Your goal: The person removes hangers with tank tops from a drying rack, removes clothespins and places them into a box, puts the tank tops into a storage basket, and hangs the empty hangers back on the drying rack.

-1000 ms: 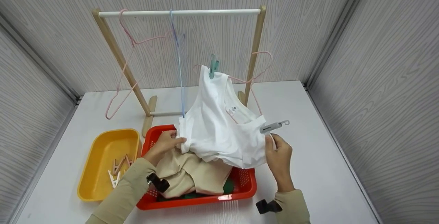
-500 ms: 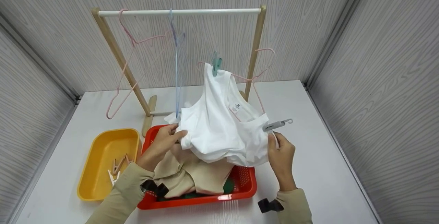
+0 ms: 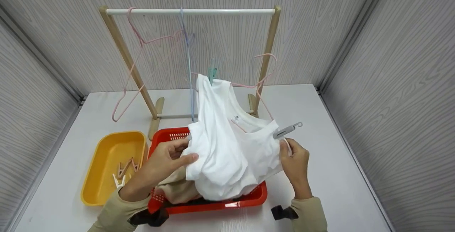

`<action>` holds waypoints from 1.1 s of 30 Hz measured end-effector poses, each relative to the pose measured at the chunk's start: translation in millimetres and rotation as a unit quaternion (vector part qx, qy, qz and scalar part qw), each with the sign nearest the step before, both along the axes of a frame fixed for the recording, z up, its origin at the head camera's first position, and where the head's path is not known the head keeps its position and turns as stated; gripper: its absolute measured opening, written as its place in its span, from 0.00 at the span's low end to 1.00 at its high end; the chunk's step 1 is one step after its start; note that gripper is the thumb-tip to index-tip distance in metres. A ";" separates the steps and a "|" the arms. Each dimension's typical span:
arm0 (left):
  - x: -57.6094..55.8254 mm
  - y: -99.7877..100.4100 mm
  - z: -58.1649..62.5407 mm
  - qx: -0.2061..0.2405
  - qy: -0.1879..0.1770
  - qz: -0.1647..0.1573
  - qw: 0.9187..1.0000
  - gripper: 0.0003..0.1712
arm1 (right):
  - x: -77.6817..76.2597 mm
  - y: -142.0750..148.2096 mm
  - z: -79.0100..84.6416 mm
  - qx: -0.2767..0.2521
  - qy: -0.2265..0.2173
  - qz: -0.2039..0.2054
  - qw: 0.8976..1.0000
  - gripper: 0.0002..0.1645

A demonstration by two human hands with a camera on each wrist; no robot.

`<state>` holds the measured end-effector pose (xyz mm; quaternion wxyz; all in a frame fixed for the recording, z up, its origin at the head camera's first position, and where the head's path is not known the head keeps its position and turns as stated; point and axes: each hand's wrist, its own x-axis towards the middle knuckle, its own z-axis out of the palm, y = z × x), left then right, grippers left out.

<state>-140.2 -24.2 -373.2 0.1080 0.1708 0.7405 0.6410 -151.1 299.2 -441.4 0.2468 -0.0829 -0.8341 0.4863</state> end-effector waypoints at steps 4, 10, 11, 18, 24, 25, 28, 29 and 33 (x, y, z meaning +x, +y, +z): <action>-3.1 -5.9 -5.9 -0.053 0.018 0.038 0.998 0.20 | 2.3 2.2 -1.2 -0.002 -0.008 0.006 1.000 0.12; -21.9 -4.7 -62.8 -0.319 0.181 0.185 0.912 0.21 | 1.6 0.8 -3.7 0.031 0.014 -0.006 0.999 0.11; -24.3 -3.6 -74.3 -0.351 0.220 0.200 0.888 0.23 | 1.3 0.8 -4.9 0.039 0.021 -0.004 0.999 0.10; -23.5 -9.8 -106.8 -0.506 0.283 0.122 0.806 0.13 | 0.3 3.2 -9.1 0.073 0.042 -0.003 0.996 0.09; -26.6 -19.1 -98.4 -0.525 0.150 0.020 0.838 0.12 | 1.7 6.4 -12.1 0.074 0.025 0.005 0.997 0.09; -27.4 -20.2 -98.0 -0.519 0.144 0.018 0.842 0.12 | 2.1 6.4 -12.4 0.077 0.029 0.008 0.997 0.09; -29.3 -23.7 -98.4 -0.488 0.144 0.029 0.860 0.12 | 2.5 7.3 -12.7 0.088 0.044 0.013 0.995 0.08; -29.5 -24.8 -98.5 -0.474 0.149 0.037 0.867 0.12 | 2.4 7.7 -12.8 0.090 0.049 0.012 0.995 0.07; -29.5 -28.3 -99.4 -0.408 0.161 0.064 0.896 0.11 | 3.6 8.8 -11.6 0.096 0.058 0.007 0.994 0.05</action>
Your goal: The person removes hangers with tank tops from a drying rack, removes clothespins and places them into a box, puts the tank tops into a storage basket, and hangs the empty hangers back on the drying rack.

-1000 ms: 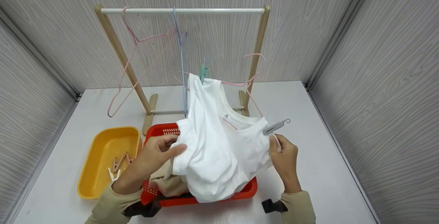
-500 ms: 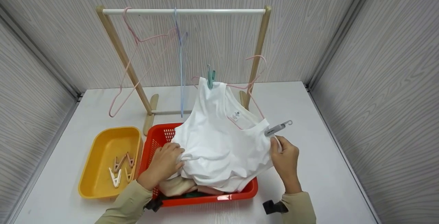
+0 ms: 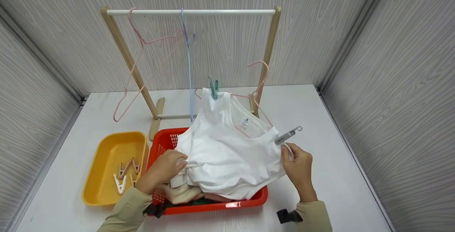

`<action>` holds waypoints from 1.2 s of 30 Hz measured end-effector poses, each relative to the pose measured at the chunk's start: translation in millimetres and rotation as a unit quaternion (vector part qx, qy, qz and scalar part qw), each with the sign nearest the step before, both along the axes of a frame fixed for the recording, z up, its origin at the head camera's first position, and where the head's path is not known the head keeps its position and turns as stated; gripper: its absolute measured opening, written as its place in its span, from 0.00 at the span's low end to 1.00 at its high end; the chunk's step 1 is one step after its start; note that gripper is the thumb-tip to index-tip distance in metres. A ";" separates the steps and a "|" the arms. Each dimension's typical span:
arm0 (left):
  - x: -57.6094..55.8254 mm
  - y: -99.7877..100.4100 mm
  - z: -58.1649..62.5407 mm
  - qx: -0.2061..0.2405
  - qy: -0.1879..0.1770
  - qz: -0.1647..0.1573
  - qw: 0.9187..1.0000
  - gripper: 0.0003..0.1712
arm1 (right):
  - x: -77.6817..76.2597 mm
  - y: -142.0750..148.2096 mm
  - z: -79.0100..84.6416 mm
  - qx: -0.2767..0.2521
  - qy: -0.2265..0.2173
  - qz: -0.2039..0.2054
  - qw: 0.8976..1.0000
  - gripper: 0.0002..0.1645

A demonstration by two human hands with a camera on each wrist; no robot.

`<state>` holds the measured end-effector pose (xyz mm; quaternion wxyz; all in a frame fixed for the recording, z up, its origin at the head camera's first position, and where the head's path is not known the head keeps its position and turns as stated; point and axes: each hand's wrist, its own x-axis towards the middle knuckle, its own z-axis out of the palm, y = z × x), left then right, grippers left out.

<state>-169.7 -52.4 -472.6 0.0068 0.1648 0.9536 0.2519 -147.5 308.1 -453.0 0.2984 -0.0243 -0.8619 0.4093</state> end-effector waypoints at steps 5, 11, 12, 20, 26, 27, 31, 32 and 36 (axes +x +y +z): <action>0.3 -0.4 4.7 0.071 0.003 -0.002 0.997 0.11 | 0.2 2.9 0.5 0.014 0.019 0.017 1.000 0.04; -2.4 1.1 10.5 0.168 0.037 -0.028 0.985 0.09 | -1.8 5.9 1.3 0.011 0.063 0.066 0.996 0.03; -3.0 1.3 11.2 0.191 0.035 -0.033 0.980 0.09 | -2.3 6.1 1.5 0.008 0.070 0.074 0.995 0.04; -5.4 2.2 18.3 0.329 0.035 -0.044 0.943 0.13 | -4.9 8.2 0.0 0.023 0.105 0.110 0.988 0.07; -5.1 -1.7 29.0 0.375 0.094 -0.029 0.922 0.15 | -4.8 6.1 0.5 0.014 0.118 0.152 0.981 0.10; -5.3 -2.9 30.8 0.379 0.106 -0.025 0.919 0.15 | -4.9 5.3 0.9 0.013 0.120 0.157 0.980 0.10; -6.7 -9.0 37.1 0.392 0.137 -0.008 0.910 0.15 | -5.9 2.3 1.7 0.015 0.126 0.170 0.977 0.10; -7.3 -10.7 38.1 0.397 0.139 -0.003 0.907 0.16 | -6.4 1.8 1.5 0.016 0.128 0.172 0.977 0.10; -9.1 -18.1 40.1 0.416 0.138 0.019 0.899 0.16 | -8.2 -0.7 0.9 0.025 0.140 0.179 0.973 0.12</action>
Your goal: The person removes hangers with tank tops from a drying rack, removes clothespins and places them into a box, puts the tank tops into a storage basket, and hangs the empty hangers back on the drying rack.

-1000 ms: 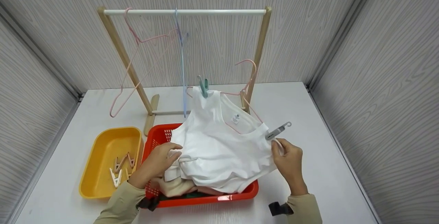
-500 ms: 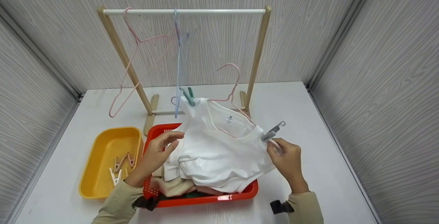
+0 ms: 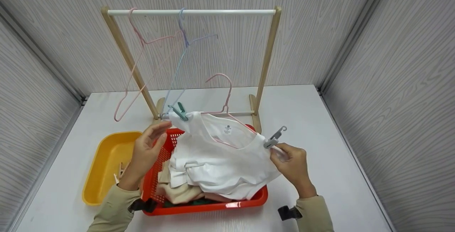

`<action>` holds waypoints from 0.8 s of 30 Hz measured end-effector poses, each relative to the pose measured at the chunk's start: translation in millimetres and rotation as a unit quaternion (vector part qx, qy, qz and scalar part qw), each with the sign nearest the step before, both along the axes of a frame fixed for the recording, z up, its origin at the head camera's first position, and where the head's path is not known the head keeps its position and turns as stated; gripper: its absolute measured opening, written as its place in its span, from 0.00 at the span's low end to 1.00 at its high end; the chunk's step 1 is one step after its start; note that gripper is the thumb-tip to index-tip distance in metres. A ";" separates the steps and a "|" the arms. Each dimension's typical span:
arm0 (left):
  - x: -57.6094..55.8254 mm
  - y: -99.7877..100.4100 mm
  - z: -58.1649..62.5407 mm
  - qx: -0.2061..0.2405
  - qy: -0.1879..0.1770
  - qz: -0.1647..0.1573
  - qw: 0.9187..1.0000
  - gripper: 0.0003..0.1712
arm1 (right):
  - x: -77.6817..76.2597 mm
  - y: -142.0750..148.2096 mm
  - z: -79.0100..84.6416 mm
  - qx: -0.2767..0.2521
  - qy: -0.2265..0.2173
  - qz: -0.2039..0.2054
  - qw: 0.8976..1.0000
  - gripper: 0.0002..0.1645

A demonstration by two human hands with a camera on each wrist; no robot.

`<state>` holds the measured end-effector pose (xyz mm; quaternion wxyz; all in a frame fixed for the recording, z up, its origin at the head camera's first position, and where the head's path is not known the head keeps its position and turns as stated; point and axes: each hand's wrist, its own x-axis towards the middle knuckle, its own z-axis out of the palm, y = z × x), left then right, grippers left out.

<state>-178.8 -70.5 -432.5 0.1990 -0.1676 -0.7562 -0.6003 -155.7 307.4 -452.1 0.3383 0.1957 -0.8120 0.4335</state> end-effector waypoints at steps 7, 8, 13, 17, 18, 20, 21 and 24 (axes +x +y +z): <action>-1.9 -13.9 4.8 -0.011 -0.002 0.057 0.998 0.20 | -4.1 -6.4 2.8 0.007 0.001 0.008 1.000 0.12; -2.3 -15.6 6.2 -0.016 -0.002 0.060 0.998 0.20 | -5.1 -7.5 3.4 0.009 0.003 0.007 1.000 0.11; -1.9 -21.6 15.3 -0.036 0.014 0.076 0.996 0.24 | -11.3 -15.6 7.4 0.014 0.032 0.008 0.999 0.11; 0.6 -25.3 21.8 -0.028 0.027 0.085 0.996 0.26 | -14.7 -23.0 11.6 0.006 0.041 0.031 0.999 0.11; 0.9 -26.2 22.6 -0.026 0.030 0.086 0.995 0.27 | -15.5 -24.4 11.7 0.006 0.042 0.038 0.998 0.11; 1.2 -27.9 22.9 -0.027 0.039 0.089 0.995 0.27 | -17.1 -26.4 10.7 0.012 0.044 0.048 0.998 0.11; 1.1 -28.7 22.4 -0.029 0.044 0.089 0.995 0.27 | -17.9 -27.1 9.7 0.017 0.047 0.053 0.997 0.11; 0.6 -31.0 20.0 -0.032 0.050 0.084 0.995 0.27 | -19.5 -29.0 6.0 0.025 0.048 0.059 0.997 0.13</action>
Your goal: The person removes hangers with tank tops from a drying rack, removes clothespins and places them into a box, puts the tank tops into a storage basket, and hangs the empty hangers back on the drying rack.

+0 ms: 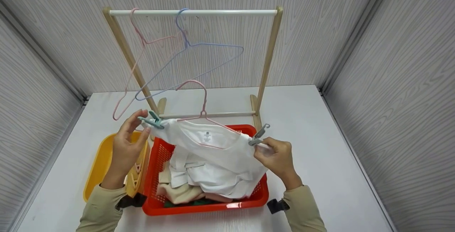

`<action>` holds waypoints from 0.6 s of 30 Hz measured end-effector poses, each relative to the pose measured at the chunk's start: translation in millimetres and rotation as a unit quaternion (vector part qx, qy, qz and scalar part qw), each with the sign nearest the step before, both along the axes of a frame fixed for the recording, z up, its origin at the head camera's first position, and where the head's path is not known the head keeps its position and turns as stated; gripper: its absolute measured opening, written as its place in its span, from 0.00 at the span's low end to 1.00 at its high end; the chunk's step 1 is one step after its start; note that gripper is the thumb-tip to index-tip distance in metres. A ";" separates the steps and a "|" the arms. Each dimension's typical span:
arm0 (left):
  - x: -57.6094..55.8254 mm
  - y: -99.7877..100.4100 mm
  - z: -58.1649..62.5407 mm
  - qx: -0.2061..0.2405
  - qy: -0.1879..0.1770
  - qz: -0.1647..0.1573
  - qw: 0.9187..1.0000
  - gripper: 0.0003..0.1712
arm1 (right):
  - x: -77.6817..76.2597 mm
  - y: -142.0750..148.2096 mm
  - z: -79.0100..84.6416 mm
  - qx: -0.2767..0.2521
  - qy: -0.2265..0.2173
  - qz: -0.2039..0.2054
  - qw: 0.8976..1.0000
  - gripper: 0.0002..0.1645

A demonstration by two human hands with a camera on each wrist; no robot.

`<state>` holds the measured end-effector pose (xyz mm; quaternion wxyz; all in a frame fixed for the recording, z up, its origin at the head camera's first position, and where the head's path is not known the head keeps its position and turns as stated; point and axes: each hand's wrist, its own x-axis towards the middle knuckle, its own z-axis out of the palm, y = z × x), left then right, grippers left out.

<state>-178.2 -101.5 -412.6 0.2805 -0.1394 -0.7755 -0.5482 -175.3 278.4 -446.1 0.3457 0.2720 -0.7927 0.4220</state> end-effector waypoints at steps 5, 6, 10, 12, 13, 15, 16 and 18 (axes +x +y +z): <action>-0.7 -2.2 -2.4 0.004 0.001 -0.019 1.000 0.26 | -1.3 -0.4 -4.8 0.013 0.004 -0.004 1.000 0.15; -0.7 -2.5 -2.6 0.004 0.001 -0.021 1.000 0.26 | -1.5 -0.6 -5.0 0.016 0.005 -0.004 1.000 0.15; 0.2 -3.5 -3.1 -0.004 -0.009 -0.026 1.000 0.24 | -2.3 -1.8 -5.6 0.019 0.007 0.002 1.000 0.15; 0.7 -4.0 -3.8 -0.009 -0.013 -0.029 0.999 0.24 | -2.4 -2.5 -6.0 0.021 0.008 0.003 1.000 0.14; 0.7 -4.3 -4.5 -0.011 -0.013 -0.030 0.999 0.23 | -2.4 -2.8 -6.3 0.020 0.007 0.003 1.000 0.14; 0.2 -4.8 -6.0 -0.014 -0.010 -0.029 0.999 0.23 | -2.1 -3.1 -6.8 0.022 0.007 0.001 1.000 0.14; 0.5 -5.0 -6.2 -0.015 -0.007 -0.029 0.999 0.23 | -1.9 -3.2 -7.0 0.023 0.006 0.000 1.000 0.14; 0.6 -5.4 -6.6 -0.014 0.000 -0.029 0.999 0.23 | -1.7 -3.3 -6.9 0.024 0.005 0.000 1.000 0.14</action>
